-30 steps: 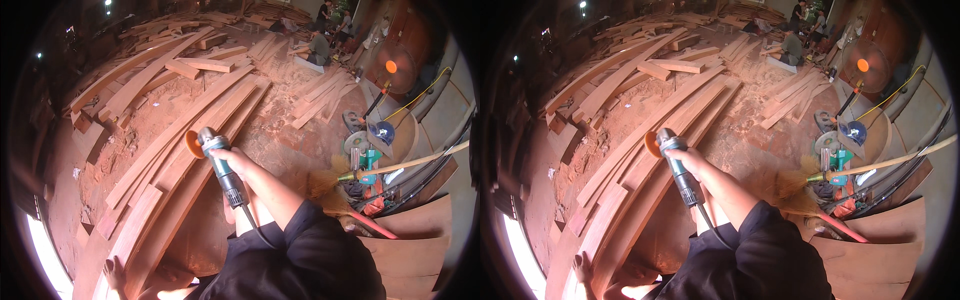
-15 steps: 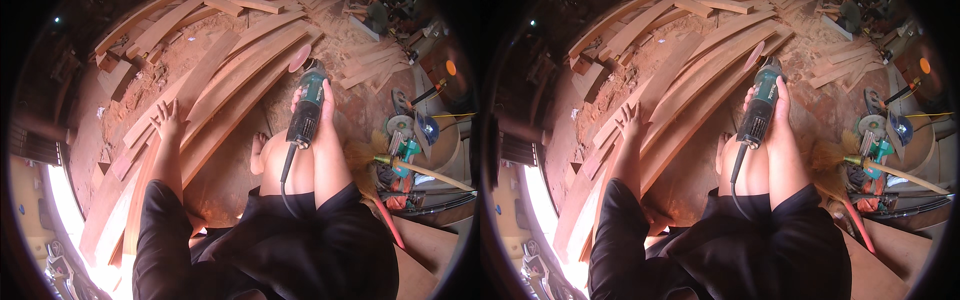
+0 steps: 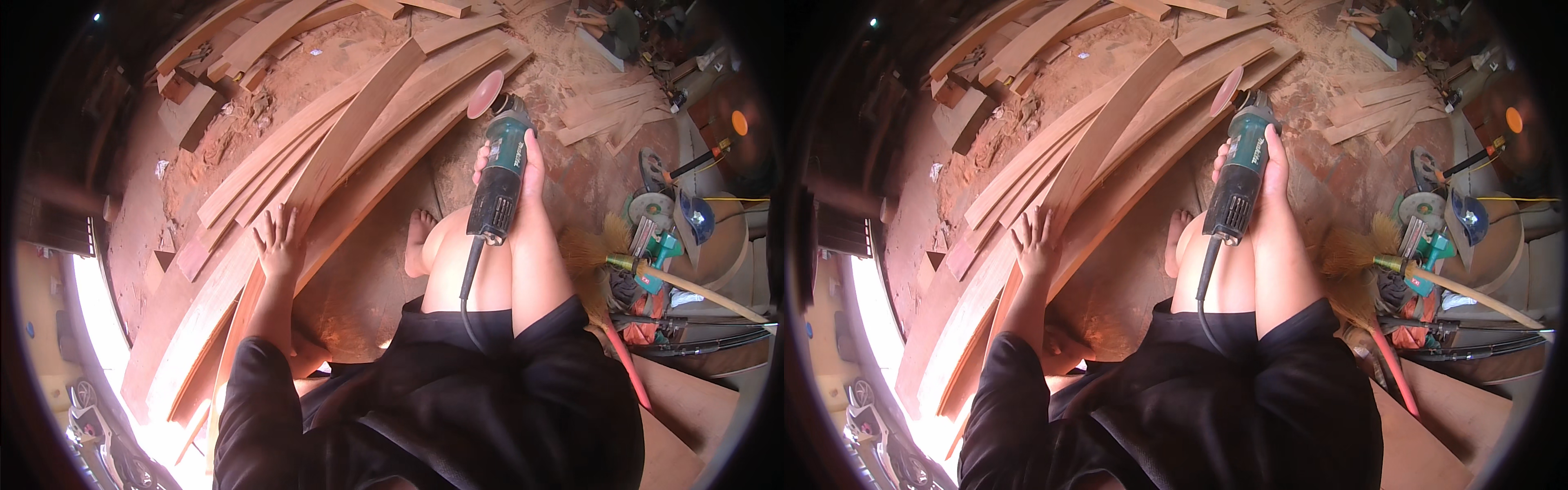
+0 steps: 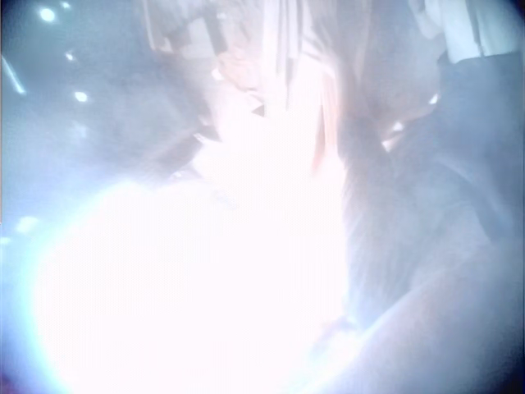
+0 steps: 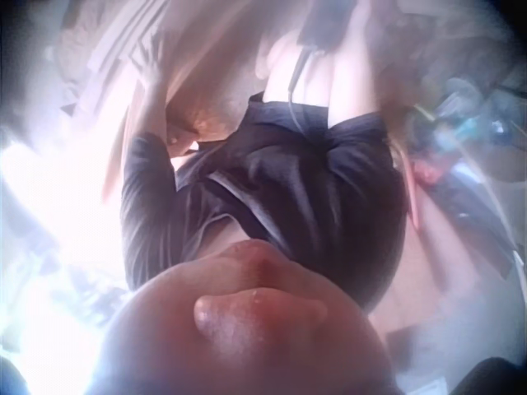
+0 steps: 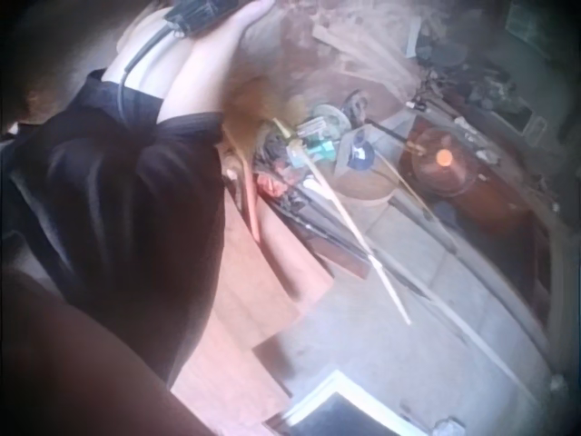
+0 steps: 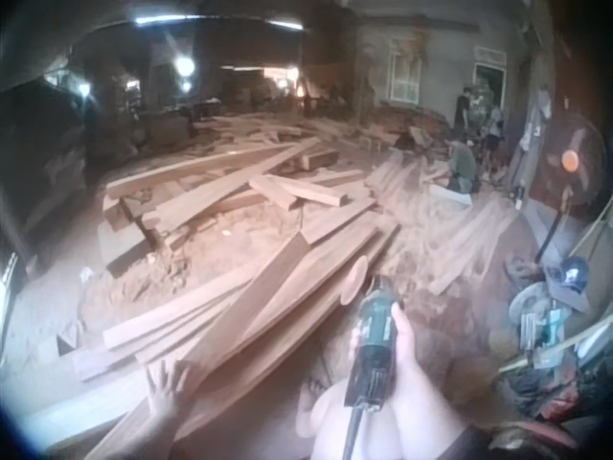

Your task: The person sits on the floor and uses an electric sander to smooth the surface of a long wooden plank. They hold the plank steady with one hand while operating the sander with the other, moving it back and forth along the wood.

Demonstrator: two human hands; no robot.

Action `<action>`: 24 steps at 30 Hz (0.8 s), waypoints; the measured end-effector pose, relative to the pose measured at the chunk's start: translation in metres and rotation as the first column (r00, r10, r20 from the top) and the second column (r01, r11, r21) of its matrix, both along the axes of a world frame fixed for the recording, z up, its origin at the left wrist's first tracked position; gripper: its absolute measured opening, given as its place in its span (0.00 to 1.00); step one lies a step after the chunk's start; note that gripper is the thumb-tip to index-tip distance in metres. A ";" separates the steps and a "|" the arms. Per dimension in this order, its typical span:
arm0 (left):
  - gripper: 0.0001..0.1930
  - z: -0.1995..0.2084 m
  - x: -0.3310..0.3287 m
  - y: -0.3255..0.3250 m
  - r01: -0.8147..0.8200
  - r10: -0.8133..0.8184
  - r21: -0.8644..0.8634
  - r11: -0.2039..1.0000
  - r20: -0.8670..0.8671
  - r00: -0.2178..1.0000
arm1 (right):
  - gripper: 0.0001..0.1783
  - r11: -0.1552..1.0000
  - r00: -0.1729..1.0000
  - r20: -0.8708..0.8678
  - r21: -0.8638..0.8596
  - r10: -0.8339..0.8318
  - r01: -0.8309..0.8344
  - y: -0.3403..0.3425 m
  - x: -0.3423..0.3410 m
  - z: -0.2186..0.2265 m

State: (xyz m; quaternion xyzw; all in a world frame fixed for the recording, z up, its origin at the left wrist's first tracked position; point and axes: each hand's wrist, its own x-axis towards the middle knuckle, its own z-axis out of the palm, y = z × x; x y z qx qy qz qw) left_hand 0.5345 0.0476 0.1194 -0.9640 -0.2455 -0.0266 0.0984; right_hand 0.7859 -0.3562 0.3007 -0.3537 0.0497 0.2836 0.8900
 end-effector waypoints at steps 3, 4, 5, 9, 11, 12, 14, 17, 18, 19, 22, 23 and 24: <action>0.50 -0.003 -0.040 -0.017 -0.107 0.102 -0.067 0.992 -0.082 0.991 | 0.43 1.000 1.000 -0.015 -0.005 -0.014 0.014 -0.004 0.001 -0.003; 0.51 -0.004 -0.063 -0.015 -0.183 0.176 -0.086 0.979 -0.082 0.981 | 0.43 1.000 1.000 -0.024 0.006 0.001 -0.001 -0.003 0.001 -0.004; 0.53 -0.007 -0.083 -0.017 -0.256 0.248 -0.111 0.960 -0.083 0.965 | 0.43 0.999 1.000 0.003 0.026 0.019 -0.019 -0.003 0.001 -0.004; 0.58 -0.003 -0.152 -0.029 -0.674 0.659 -0.085 0.734 -0.155 0.736 | 0.44 0.996 1.000 -0.020 0.088 -0.020 0.022 -0.009 0.003 -0.009; 0.50 0.030 -0.166 -0.059 -0.847 0.785 -0.104 0.522 -0.331 0.524 | 0.44 0.994 0.996 -0.059 0.085 -0.063 0.068 -0.016 -0.002 -0.009; 0.48 0.024 -0.178 -0.053 -0.869 0.816 0.001 0.496 -0.344 0.465 | 0.44 0.995 0.997 -0.052 0.079 -0.052 0.056 -0.013 0.002 -0.008; 0.46 0.008 -0.197 -0.041 -0.878 0.867 0.207 0.432 -0.363 0.341 | 0.43 0.996 0.996 -0.080 0.086 -0.030 0.037 -0.007 0.002 -0.001; 0.40 -0.108 -0.261 0.039 -0.633 0.845 0.592 0.499 -0.171 0.507 | 0.43 0.991 0.997 -0.070 0.127 -0.031 0.040 -0.001 0.002 -0.003; 0.39 -0.101 -0.261 0.037 -0.710 0.753 0.277 0.648 -0.093 0.651 | 0.42 0.992 0.997 -0.073 0.117 -0.039 0.047 -0.008 0.000 -0.004; 0.42 -0.094 -0.264 0.036 -0.671 0.699 0.255 0.696 -0.031 0.714 | 0.42 0.992 0.997 -0.075 0.120 -0.031 0.040 -0.009 -0.001 -0.004; 0.51 -0.064 -0.247 0.026 -0.507 0.482 0.214 0.835 0.160 0.861 | 0.40 0.990 0.997 -0.062 0.138 -0.033 0.042 -0.012 -0.004 -0.003; 0.56 -0.060 -0.239 0.033 -0.383 0.331 0.240 0.892 0.230 0.915 | 0.40 0.990 0.996 -0.075 0.128 -0.052 0.061 -0.017 -0.007 0.001; 0.56 -0.034 -0.231 0.035 -0.349 0.320 0.197 0.916 0.167 0.933 | 0.40 0.990 0.994 -0.095 0.127 -0.057 0.069 -0.017 -0.009 0.000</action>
